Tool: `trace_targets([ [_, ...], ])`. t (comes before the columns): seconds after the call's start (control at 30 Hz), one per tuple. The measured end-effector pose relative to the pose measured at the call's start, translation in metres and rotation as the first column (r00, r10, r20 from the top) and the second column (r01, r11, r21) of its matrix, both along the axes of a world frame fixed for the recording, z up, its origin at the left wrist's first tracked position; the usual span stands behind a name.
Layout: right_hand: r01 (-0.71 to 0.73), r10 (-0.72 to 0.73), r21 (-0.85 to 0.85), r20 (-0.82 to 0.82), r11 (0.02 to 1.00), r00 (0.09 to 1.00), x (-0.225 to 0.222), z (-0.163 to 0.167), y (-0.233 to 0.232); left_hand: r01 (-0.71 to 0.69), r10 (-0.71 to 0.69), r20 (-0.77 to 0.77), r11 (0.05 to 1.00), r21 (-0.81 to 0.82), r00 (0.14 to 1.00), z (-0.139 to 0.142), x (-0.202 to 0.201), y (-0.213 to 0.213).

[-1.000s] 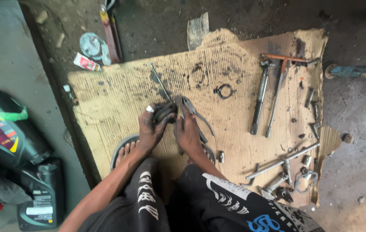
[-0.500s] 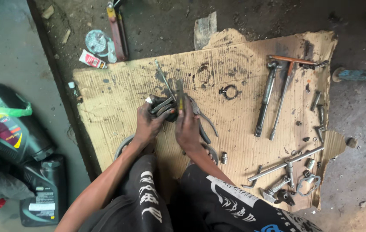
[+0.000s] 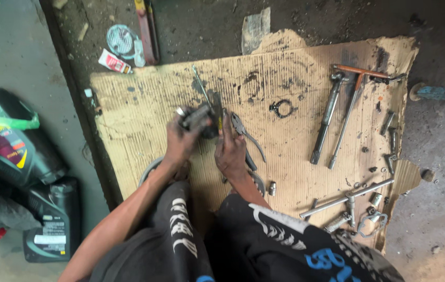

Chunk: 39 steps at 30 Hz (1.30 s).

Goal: The person sits on the ground holding a shock absorber mount on their lap and repeatedly files and scrapes its metal surface with a flat file, repositioning and turning the part to work different sides, with pliers and a screwdriver lying on the cardboard work mat nearby.

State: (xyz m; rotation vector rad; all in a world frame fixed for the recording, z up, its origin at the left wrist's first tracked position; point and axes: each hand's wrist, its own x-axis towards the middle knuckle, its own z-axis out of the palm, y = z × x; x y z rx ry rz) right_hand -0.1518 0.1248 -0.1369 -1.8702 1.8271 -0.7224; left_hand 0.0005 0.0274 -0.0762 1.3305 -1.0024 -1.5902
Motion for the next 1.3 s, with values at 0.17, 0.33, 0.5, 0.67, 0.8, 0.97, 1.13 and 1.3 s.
trace_targets([
  [0.17,0.036,-0.033,0.098,-0.024,0.995,0.999,0.008,0.008,0.020,-0.110,0.119,-0.065,0.987,0.118,0.991,0.000,-0.002,-0.005],
  [0.33,-0.025,0.020,-0.046,-0.092,0.999,0.996,0.003,0.032,-0.003,-0.090,0.090,0.000,0.994,-0.056,0.996,-0.004,-0.006,0.003],
  [0.5,-0.029,0.043,0.179,-0.076,0.983,0.996,0.007,0.063,-0.004,-0.109,0.109,-0.035,0.994,-0.010,0.993,-0.004,-0.006,0.008],
  [0.67,0.048,-0.050,0.469,-0.010,0.882,0.999,0.001,0.083,-0.003,-0.128,0.135,0.057,0.986,-0.105,0.989,0.003,-0.012,0.008],
  [0.8,0.016,-0.030,0.440,0.024,0.898,0.999,-0.012,0.096,-0.009,-0.088,0.131,0.159,0.963,-0.255,0.978,0.006,-0.021,0.015],
  [0.97,0.051,-0.090,0.454,0.065,0.890,0.994,-0.011,0.109,-0.009,-0.068,0.082,0.107,0.990,-0.127,0.991,0.001,-0.018,0.017],
  [1.13,0.197,-0.345,0.578,0.157,0.792,0.925,-0.016,0.097,-0.011,-0.018,0.012,-0.038,0.986,-0.164,0.999,-0.004,-0.007,0.013],
  [1.3,0.119,-0.205,0.332,0.239,0.936,0.949,-0.026,0.055,-0.018,0.071,-0.038,0.135,0.967,-0.245,0.990,-0.003,-0.008,0.016],
])
